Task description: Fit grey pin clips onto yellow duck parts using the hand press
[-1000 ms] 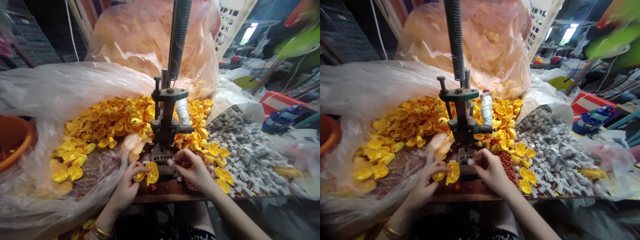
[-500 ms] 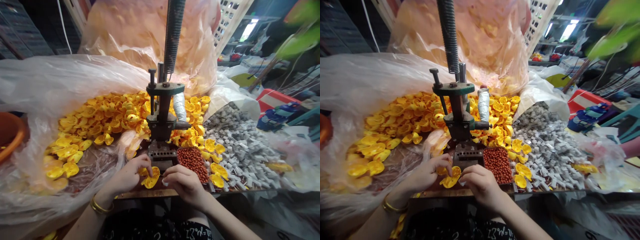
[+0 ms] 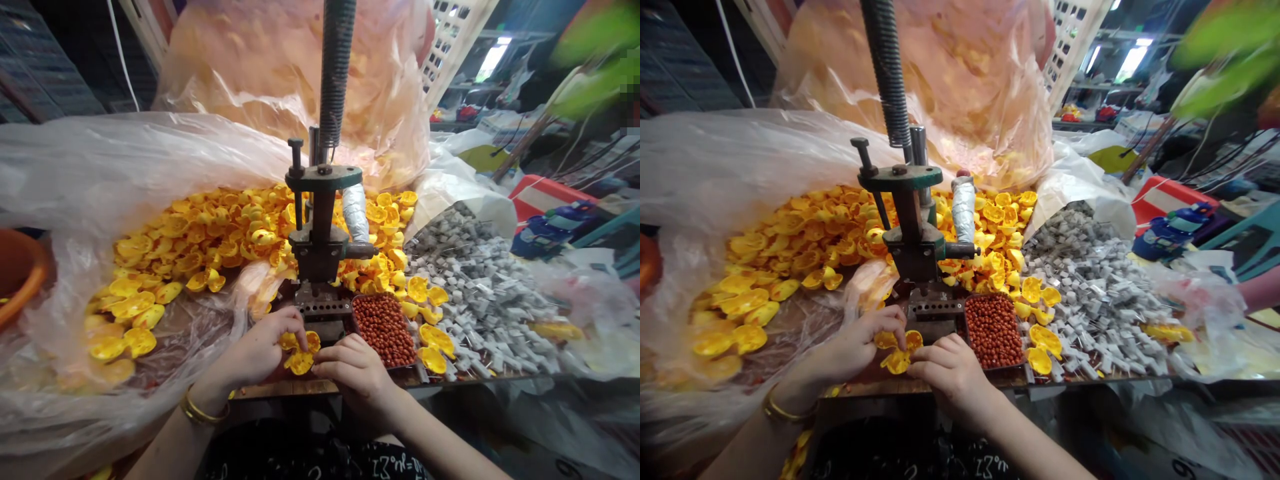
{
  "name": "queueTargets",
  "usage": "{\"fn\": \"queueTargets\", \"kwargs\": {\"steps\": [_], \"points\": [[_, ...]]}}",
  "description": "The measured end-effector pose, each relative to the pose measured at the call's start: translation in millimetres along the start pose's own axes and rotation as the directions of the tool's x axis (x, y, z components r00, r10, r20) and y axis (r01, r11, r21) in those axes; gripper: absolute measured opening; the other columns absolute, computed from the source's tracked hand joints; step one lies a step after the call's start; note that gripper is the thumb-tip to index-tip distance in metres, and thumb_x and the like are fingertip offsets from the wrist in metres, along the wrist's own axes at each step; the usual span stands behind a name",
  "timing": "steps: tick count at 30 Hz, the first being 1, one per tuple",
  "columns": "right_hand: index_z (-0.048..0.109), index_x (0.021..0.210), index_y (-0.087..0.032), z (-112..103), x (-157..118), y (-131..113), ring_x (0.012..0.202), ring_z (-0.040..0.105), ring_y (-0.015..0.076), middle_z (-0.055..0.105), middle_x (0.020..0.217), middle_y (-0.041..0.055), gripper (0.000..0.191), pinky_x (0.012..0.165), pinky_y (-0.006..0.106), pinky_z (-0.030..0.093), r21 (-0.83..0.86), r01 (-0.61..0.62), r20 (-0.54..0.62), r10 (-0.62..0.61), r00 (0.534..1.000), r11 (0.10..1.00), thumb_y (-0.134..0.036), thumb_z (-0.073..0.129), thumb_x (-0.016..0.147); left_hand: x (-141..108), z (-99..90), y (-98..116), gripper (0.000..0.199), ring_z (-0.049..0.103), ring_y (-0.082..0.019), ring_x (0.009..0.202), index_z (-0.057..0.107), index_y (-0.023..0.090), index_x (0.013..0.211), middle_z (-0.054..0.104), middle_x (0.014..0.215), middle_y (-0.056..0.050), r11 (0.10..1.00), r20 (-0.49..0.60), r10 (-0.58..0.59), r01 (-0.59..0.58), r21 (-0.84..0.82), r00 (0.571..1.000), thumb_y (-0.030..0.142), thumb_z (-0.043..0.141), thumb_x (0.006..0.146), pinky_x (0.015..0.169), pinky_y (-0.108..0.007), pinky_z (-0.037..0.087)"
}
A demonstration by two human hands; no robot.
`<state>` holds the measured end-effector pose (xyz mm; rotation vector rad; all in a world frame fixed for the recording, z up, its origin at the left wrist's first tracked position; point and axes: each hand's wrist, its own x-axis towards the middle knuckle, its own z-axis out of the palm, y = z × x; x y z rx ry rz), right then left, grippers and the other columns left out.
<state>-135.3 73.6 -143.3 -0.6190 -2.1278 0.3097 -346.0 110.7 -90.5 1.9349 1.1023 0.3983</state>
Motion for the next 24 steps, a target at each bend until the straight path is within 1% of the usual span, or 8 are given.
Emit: {"fn": "queueTargets", "kwargs": {"steps": [5, 9, 14, 17, 19, 21, 23, 24], "points": [[0.063, 0.101, -0.02, 3.3, -1.6, 0.4, 0.076, 0.057, 0.0124, 0.072, 0.097, 0.0034, 0.021, 0.066, 0.029, 0.038, 0.016, 0.021, -0.061, -0.02, 0.998, 1.0, -0.011, 0.047, 0.092, 1.0, -2.3, -1.2, 0.041, 0.055, -0.014, 0.086, 0.064, 0.017, 0.073, 0.054, 0.087, -0.001, 0.999, 0.005, -0.034, 0.034, -0.034, 0.999, -0.002, 0.037, 0.049, 0.086, -0.031, 0.04], [0.063, 0.102, -0.02, 8.5, -3.3, 2.0, 0.077, 0.057, 0.013, 0.072, 0.099, 0.0033, 0.022, 0.067, 0.03, 0.038, 0.007, 0.037, -0.074, -0.037, 0.997, 0.999, -0.013, 0.044, 0.094, 1.1, -3.9, -0.6, 0.045, 0.055, -0.014, 0.088, 0.064, 0.018, 0.074, 0.054, 0.088, -0.001, 0.999, 0.014, -0.029, 0.029, -0.027, 0.999, -0.002, 0.035, 0.046, 0.088, -0.031, 0.039], [0.063, 0.096, -0.02, 9.8, -1.3, 2.9, 0.073, 0.054, 0.0121, 0.071, 0.093, 0.0021, 0.022, 0.068, 0.03, 0.036, -0.077, -0.029, 0.04, 0.032, 0.999, 0.997, -0.015, 0.042, 0.096, 2.5, -2.6, 2.2, 0.046, 0.054, -0.015, 0.09, 0.067, 0.019, 0.076, 0.055, 0.089, -0.001, 1.0, 0.065, -0.02, 0.018, 0.024, 0.998, -0.002, 0.036, 0.048, 0.09, -0.031, 0.04], [0.064, 0.1, -0.021, 6.0, 0.6, 0.7, 0.074, 0.053, 0.0132, 0.07, 0.092, 0.0028, 0.025, 0.07, 0.031, 0.038, -0.076, -0.009, 0.126, 0.019, 0.992, 0.997, -0.013, 0.041, 0.094, 3.5, -2.8, 2.3, 0.047, 0.054, -0.016, 0.089, 0.067, 0.019, 0.075, 0.056, 0.087, 0.0, 1.0, 0.08, -0.015, 0.016, -0.009, 0.997, -0.001, 0.036, 0.046, 0.089, -0.032, 0.04], [0.064, 0.105, -0.024, 4.5, 1.7, -1.8, 0.078, 0.055, 0.0152, 0.069, 0.094, 0.0037, 0.027, 0.074, 0.033, 0.041, -0.042, -0.033, 0.168, 0.04, 0.985, 0.999, -0.014, 0.042, 0.093, 4.0, -4.2, 1.6, 0.047, 0.055, -0.016, 0.088, 0.068, 0.019, 0.074, 0.056, 0.085, 0.0, 0.997, 0.087, -0.016, 0.022, -0.067, 0.996, 0.0, 0.037, 0.045, 0.088, -0.032, 0.041], [0.064, 0.111, -0.027, 5.3, 2.3, -4.1, 0.086, 0.058, 0.0178, 0.067, 0.1, 0.0052, 0.026, 0.076, 0.034, 0.045, -0.015, -0.11, 0.172, 0.111, 0.979, 0.994, -0.019, 0.047, 0.093, 4.0, -5.0, -0.3, 0.045, 0.055, -0.016, 0.087, 0.069, 0.019, 0.071, 0.056, 0.084, 0.0, 0.986, 0.09, -0.005, 0.02, -0.167, 0.996, 0.001, 0.038, 0.044, 0.087, -0.032, 0.041], [0.062, 0.117, -0.029, 7.8, 1.9, -5.0, 0.09, 0.06, 0.019, 0.065, 0.103, 0.0059, 0.028, 0.075, 0.033, 0.05, 0.054, -0.229, 0.137, 0.22, 0.966, 0.972, -0.022, 0.054, 0.091, 2.9, -1.9, -3.5, 0.037, 0.056, -0.016, 0.083, 0.069, 0.019, 0.066, 0.056, 0.081, 0.0, 0.94, 0.09, 0.002, 0.029, -0.34, 0.996, 0.0, 0.043, 0.048, 0.083, -0.03, 0.044], [0.061, 0.118, -0.029, 9.0, 1.3, -4.8, 0.09, 0.061, 0.0184, 0.063, 0.105, 0.0059, 0.03, 0.074, 0.031, 0.052, 0.1, -0.272, 0.122, 0.26, 0.958, 0.957, -0.023, 0.057, 0.089, 1.7, 2.1, -5.4, 0.033, 0.057, -0.016, 0.08, 0.069, 0.019, 0.068, 0.057, 0.08, 0.0, 0.888, 0.088, -0.016, 0.055, -0.456, 0.996, 0.001, 0.047, 0.052, 0.079, -0.03, 0.046]]}}
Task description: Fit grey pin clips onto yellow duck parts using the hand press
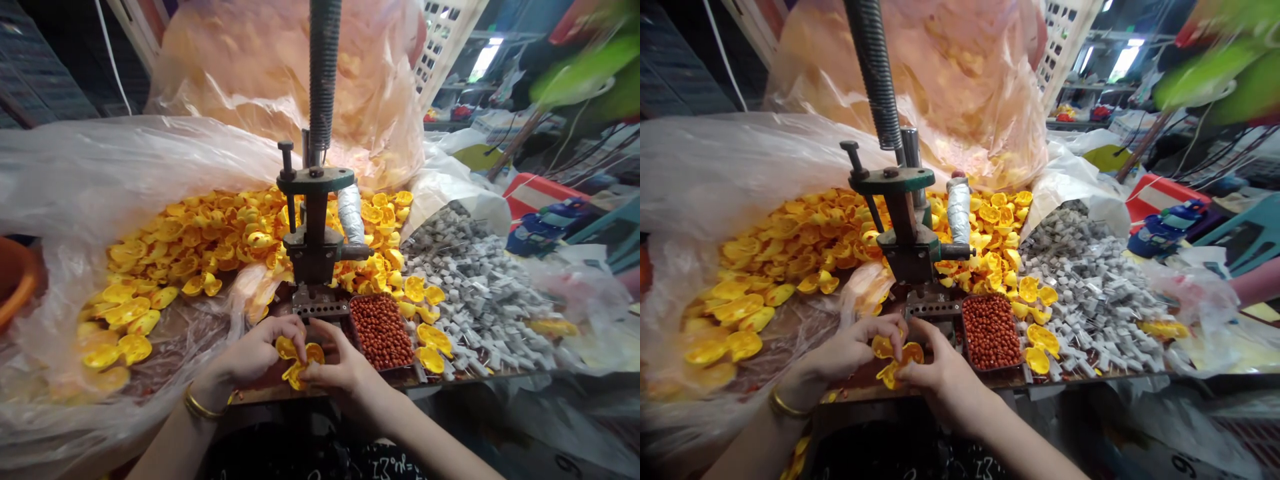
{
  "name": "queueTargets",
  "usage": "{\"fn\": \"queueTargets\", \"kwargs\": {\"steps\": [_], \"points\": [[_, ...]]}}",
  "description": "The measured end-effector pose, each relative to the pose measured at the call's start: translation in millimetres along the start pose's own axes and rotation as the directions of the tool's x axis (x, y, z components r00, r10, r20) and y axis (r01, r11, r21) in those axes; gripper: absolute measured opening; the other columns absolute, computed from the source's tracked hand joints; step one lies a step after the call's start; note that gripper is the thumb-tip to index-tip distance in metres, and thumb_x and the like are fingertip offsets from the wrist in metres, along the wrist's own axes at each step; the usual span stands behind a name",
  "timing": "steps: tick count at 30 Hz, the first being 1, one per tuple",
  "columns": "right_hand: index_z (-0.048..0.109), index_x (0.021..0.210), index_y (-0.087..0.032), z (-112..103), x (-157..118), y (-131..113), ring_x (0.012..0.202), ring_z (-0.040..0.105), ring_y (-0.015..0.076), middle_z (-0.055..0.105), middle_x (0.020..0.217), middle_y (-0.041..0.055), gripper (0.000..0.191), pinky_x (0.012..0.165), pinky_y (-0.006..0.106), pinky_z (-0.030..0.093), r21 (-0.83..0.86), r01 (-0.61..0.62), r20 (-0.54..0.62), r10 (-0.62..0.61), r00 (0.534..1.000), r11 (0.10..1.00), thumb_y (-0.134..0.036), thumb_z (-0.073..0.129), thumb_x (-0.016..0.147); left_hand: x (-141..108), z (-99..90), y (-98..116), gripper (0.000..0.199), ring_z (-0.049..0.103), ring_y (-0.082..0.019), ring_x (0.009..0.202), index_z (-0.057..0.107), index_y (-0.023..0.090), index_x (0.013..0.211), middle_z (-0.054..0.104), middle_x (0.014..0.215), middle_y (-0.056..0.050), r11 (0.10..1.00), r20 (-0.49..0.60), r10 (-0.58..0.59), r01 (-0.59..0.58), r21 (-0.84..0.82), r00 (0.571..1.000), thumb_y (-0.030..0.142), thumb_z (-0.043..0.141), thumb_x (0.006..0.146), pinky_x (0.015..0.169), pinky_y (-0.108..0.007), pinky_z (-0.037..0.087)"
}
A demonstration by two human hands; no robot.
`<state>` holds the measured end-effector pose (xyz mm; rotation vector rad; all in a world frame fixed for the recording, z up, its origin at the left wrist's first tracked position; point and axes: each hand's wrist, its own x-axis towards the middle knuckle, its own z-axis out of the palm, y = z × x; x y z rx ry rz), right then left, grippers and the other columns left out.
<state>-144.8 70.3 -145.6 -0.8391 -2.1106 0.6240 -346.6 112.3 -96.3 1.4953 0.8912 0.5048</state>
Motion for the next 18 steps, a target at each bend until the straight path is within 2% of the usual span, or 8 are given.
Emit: {"fn": "queueTargets", "kwargs": {"steps": [2, 4, 6, 9, 12, 15, 16, 18], "points": [[0.063, 0.116, -0.029, 1.7, -1.3, 2.1, 0.091, 0.062, 0.0166, 0.059, 0.11, 0.0057, 0.029, 0.074, 0.028, 0.054, 0.093, -0.043, -0.022, 0.045, 0.999, 0.995, -0.022, 0.059, 0.088, -2.3, 11.3, -9.6, 0.032, 0.059, -0.016, 0.079, 0.07, 0.022, 0.084, 0.061, 0.083, -0.001, 0.962, -0.094, -0.04, 0.013, -0.274, 0.995, 0.006, 0.056, 0.06, 0.074, -0.03, 0.049], [0.066, 0.11, -0.028, 2.0, -2.6, 4.7, 0.091, 0.062, 0.0154, 0.056, 0.112, 0.0063, 0.024, 0.075, 0.027, 0.054, 0.122, -0.049, -0.091, 0.06, 0.994, 0.991, -0.02, 0.058, 0.089, -5.0, 28.9, -21.3, 0.046, 0.062, -0.019, 0.09, 0.065, 0.027, 0.108, 0.065, 0.1, -0.002, 0.9, -0.274, -0.062, -0.065, -0.43, 0.96, 0.01, 0.063, 0.065, 0.078, -0.031, 0.051], [0.066, 0.109, -0.026, 0.1, -2.6, 7.2, 0.092, 0.062, 0.0152, 0.055, 0.11, 0.0073, 0.025, 0.075, 0.026, 0.054, 0.116, -0.064, -0.156, 0.082, 0.984, 0.991, -0.016, 0.057, 0.088, -7.5, 47.6, -33.2, 0.058, 0.059, -0.022, 0.108, 0.06, 0.031, 0.12, 0.062, 0.12, -0.004, 0.895, -0.445, -0.032, -0.172, -0.411, 0.895, 0.011, 0.069, 0.066, 0.089, -0.033, 0.051], [0.06, 0.115, -0.022, -10.2, 1.3, 15.9, 0.091, 0.063, 0.0161, 0.061, 0.104, 0.0072, 0.031, 0.074, 0.026, 0.054, 0.116, -0.105, -0.092, 0.116, 0.989, 0.988, -0.015, 0.06, 0.085, -8.6, 64.2, -48.0, 0.041, 0.059, -0.024, 0.112, 0.07, 0.025, 0.108, 0.063, 0.12, -0.007, 0.938, -0.553, -0.018, -0.178, -0.298, 0.833, 0.02, 0.075, 0.068, 0.093, -0.033, 0.05], [0.066, 0.092, -0.018, -30.4, 7.9, 38.9, 0.082, 0.059, 0.0182, 0.062, 0.088, 0.007, 0.013, 0.073, 0.031, 0.051, -0.146, -0.233, -0.11, 0.218, 0.97, 0.961, -0.014, 0.055, 0.086, -6.0, 60.9, -56.6, 0.029, 0.066, -0.023, 0.098, 0.076, 0.018, 0.09, 0.072, 0.103, -0.009, 0.918, -0.661, -0.144, -0.15, -0.368, 0.737, 0.029, 0.08, 0.063, 0.088, -0.032, 0.052], [0.064, 0.066, -0.016, -49.9, 12.7, 68.5, 0.08, 0.054, 0.0237, 0.059, 0.078, 0.0109, 0.019, 0.072, 0.037, 0.047, -0.501, -0.425, -0.239, 0.352, 0.905, 0.754, -0.01, 0.055, 0.082, -2.1, 49.7, -57.0, 0.042, 0.069, -0.021, 0.089, 0.076, 0.017, 0.09, 0.076, 0.096, -0.008, 0.798, -0.714, -0.305, -0.24, -0.553, 0.63, 0.031, 0.087, 0.052, 0.085, -0.03, 0.054], [0.064, 0.064, -0.016, -54.0, 13.6, 75.8, 0.08, 0.053, 0.0249, 0.059, 0.077, 0.0119, 0.02, 0.071, 0.037, 0.046, -0.556, -0.45, -0.249, 0.377, 0.892, 0.699, -0.009, 0.057, 0.081, -0.9, 47.0, -55.4, 0.044, 0.07, -0.021, 0.088, 0.076, 0.016, 0.089, 0.076, 0.095, -0.009, 0.76, -0.715, -0.33, -0.275, -0.588, 0.616, 0.03, 0.088, 0.05, 0.085, -0.029, 0.054], [0.064, 0.063, -0.016, -56.6, 14.7, 81.5, 0.08, 0.053, 0.0253, 0.06, 0.078, 0.0124, 0.019, 0.071, 0.037, 0.046, -0.576, -0.45, -0.244, 0.382, 0.891, 0.682, -0.009, 0.057, 0.079, 0.9, 44.5, -50.9, 0.042, 0.071, -0.021, 0.088, 0.076, 0.015, 0.086, 0.077, 0.094, -0.009, 0.709, -0.707, -0.35, -0.319, -0.628, 0.614, 0.027, 0.089, 0.049, 0.085, -0.029, 0.055]]}}
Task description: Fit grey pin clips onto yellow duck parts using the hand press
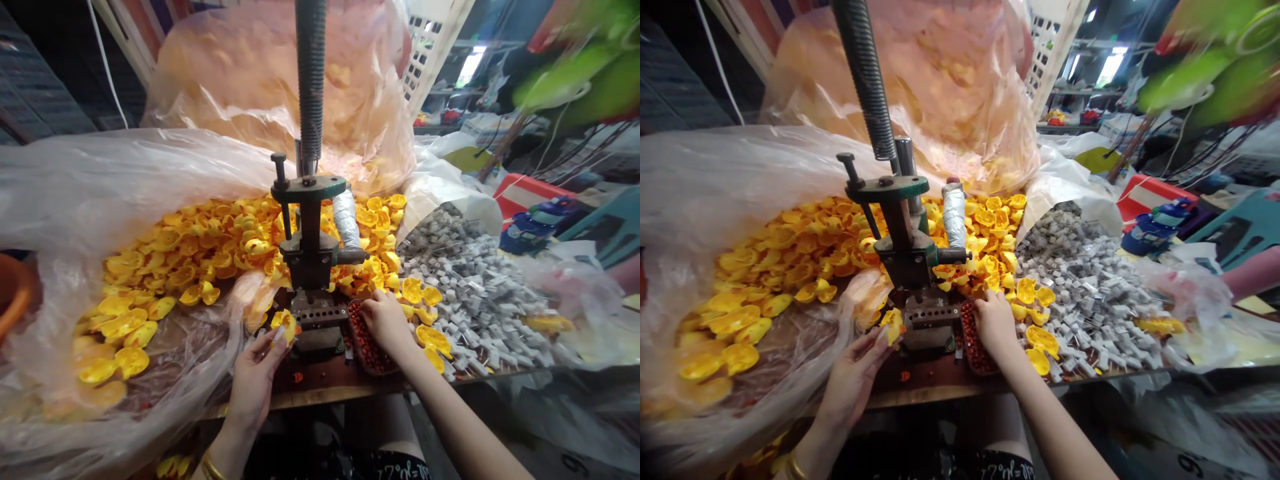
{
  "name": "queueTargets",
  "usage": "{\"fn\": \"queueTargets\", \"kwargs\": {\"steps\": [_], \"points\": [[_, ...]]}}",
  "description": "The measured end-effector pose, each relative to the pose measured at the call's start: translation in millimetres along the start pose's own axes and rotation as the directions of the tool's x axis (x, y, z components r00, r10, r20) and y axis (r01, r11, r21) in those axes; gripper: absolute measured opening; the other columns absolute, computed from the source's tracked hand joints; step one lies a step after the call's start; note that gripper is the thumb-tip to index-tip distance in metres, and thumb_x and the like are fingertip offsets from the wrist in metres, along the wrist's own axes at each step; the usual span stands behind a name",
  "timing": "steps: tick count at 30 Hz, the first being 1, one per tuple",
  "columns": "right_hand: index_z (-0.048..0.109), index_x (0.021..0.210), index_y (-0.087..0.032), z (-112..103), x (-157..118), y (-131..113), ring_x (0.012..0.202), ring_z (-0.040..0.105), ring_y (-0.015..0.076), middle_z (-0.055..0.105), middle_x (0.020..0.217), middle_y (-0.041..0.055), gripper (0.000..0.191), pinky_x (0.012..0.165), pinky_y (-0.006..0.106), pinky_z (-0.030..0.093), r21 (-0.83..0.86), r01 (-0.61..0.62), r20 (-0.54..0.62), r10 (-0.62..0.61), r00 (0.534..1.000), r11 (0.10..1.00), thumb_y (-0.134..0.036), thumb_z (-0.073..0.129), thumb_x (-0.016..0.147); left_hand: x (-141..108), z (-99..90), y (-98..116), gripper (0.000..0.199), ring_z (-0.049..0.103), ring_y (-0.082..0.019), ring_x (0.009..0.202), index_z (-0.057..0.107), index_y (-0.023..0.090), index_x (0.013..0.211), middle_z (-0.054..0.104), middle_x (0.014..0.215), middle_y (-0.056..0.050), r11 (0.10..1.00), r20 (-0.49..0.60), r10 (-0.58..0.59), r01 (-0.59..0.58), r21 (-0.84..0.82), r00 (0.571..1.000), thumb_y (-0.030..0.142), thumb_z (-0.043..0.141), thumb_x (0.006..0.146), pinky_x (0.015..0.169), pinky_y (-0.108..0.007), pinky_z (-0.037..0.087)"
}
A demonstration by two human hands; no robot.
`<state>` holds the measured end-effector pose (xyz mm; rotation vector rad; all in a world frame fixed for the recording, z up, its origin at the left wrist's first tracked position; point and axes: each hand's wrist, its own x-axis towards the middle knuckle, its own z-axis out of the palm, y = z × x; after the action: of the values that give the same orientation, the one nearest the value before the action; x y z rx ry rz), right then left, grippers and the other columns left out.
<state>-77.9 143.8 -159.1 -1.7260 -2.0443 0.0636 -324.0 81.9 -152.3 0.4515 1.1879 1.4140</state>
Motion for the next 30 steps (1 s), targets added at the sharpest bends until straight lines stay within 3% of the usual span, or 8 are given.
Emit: {"fn": "queueTargets", "kwargs": {"steps": [3, 6, 8, 12, 20, 25, 27, 30], "points": [[0.062, 0.069, -0.017, -1.7, -6.0, -17.5, 0.077, 0.057, 0.0216, 0.064, 0.078, 0.008, 0.013, 0.07, 0.033, 0.047, 0.249, 0.018, -0.05, -0.006, 0.999, 0.968, -0.007, 0.056, 0.076, -2.3, 7.1, 2.5, 0.035, 0.071, -0.02, 0.089, 0.076, 0.014, 0.083, 0.076, 0.096, -0.009, 0.999, 0.017, -0.02, 0.021, -0.047, 1.0, 0.025, 0.088, 0.052, 0.083, -0.027, 0.055], [0.061, 0.075, -0.018, -3.5, -17.9, -53.1, 0.066, 0.061, 0.0151, 0.066, 0.071, 0.0013, 0.015, 0.062, 0.024, 0.048, 0.618, 0.049, -0.015, -0.05, 0.999, 0.785, -0.005, 0.054, 0.073, -5.2, 14.7, 1.1, 0.034, 0.07, -0.018, 0.085, 0.077, 0.013, 0.081, 0.076, 0.093, -0.009, 0.994, 0.036, -0.046, 0.049, -0.094, 0.998, 0.024, 0.088, 0.051, 0.078, -0.022, 0.055], [0.064, 0.076, -0.019, -1.9, -24.0, -74.6, 0.066, 0.064, 0.0137, 0.068, 0.072, 0.0008, 0.017, 0.062, 0.022, 0.05, 0.73, 0.085, -0.008, -0.115, 0.993, 0.678, -0.005, 0.054, 0.073, -6.8, 18.6, -0.1, 0.035, 0.069, -0.015, 0.082, 0.077, 0.012, 0.081, 0.077, 0.09, -0.008, 0.989, 0.065, -0.079, 0.086, -0.121, 0.995, 0.025, 0.089, 0.05, 0.075, -0.019, 0.055], [0.069, 0.079, -0.018, 4.2, -27.8, -93.4, 0.068, 0.066, 0.014, 0.071, 0.076, 0.0032, 0.016, 0.064, 0.022, 0.051, 0.762, 0.131, -0.05, -0.144, 0.988, 0.634, -0.007, 0.058, 0.075, -9.0, 21.1, 0.0, 0.037, 0.069, -0.014, 0.076, 0.076, 0.013, 0.079, 0.076, 0.084, -0.006, 0.978, 0.111, -0.136, 0.151, -0.145, 0.985, 0.025, 0.091, 0.047, 0.07, -0.017, 0.055], [0.07, 0.081, -0.018, 3.0, -29.4, -93.2, 0.068, 0.066, 0.0136, 0.071, 0.076, 0.004, 0.013, 0.062, 0.022, 0.051, 0.769, 0.17, -0.119, -0.123, 0.985, 0.617, -0.012, 0.059, 0.079, -9.0, 18.7, 4.5, 0.03, 0.069, -0.015, 0.079, 0.076, 0.014, 0.076, 0.076, 0.087, -0.005, 0.966, 0.12, -0.166, 0.186, -0.178, 0.979, 0.022, 0.09, 0.05, 0.074, -0.02, 0.057], [0.069, 0.079, -0.017, 8.2, -25.3, -88.5, 0.069, 0.067, 0.0152, 0.071, 0.076, 0.0031, 0.003, 0.064, 0.024, 0.053, 0.846, -0.016, 0.058, -0.063, 0.996, 0.533, -0.019, 0.066, 0.078, -7.2, 13.8, 2.6, 0.026, 0.069, -0.014, 0.076, 0.076, 0.015, 0.076, 0.076, 0.086, -0.005, 0.972, 0.161, -0.173, 0.195, -0.131, 0.972, 0.026, 0.088, 0.055, 0.072, -0.02, 0.056], [0.066, 0.075, -0.017, 15.0, -16.7, -86.3, 0.069, 0.064, 0.0163, 0.068, 0.074, 0.0027, 0.007, 0.063, 0.026, 0.053, 0.789, -0.047, 0.075, -0.02, 0.997, 0.612, -0.021, 0.072, 0.074, 1.2, 12.9, 0.8, 0.031, 0.069, -0.016, 0.078, 0.076, 0.014, 0.082, 0.075, 0.089, -0.007, 0.986, 0.167, -0.139, 0.152, -0.066, 0.976, 0.03, 0.086, 0.057, 0.075, -0.023, 0.055], [0.063, 0.07, -0.017, 28.2, -0.2, -83.6, 0.078, 0.059, 0.0205, 0.063, 0.081, 0.0064, 0.015, 0.07, 0.031, 0.05, 0.478, 0.029, -0.031, -0.016, 0.999, 0.878, -0.02, 0.077, 0.067, 25.3, 16.7, -0.6, 0.039, 0.067, -0.019, 0.086, 0.075, 0.012, 0.095, 0.075, 0.093, -0.01, 0.978, 0.186, 0.058, -0.093, 0.185, 0.981, 0.036, 0.08, 0.065, 0.081, -0.028, 0.052]]}}
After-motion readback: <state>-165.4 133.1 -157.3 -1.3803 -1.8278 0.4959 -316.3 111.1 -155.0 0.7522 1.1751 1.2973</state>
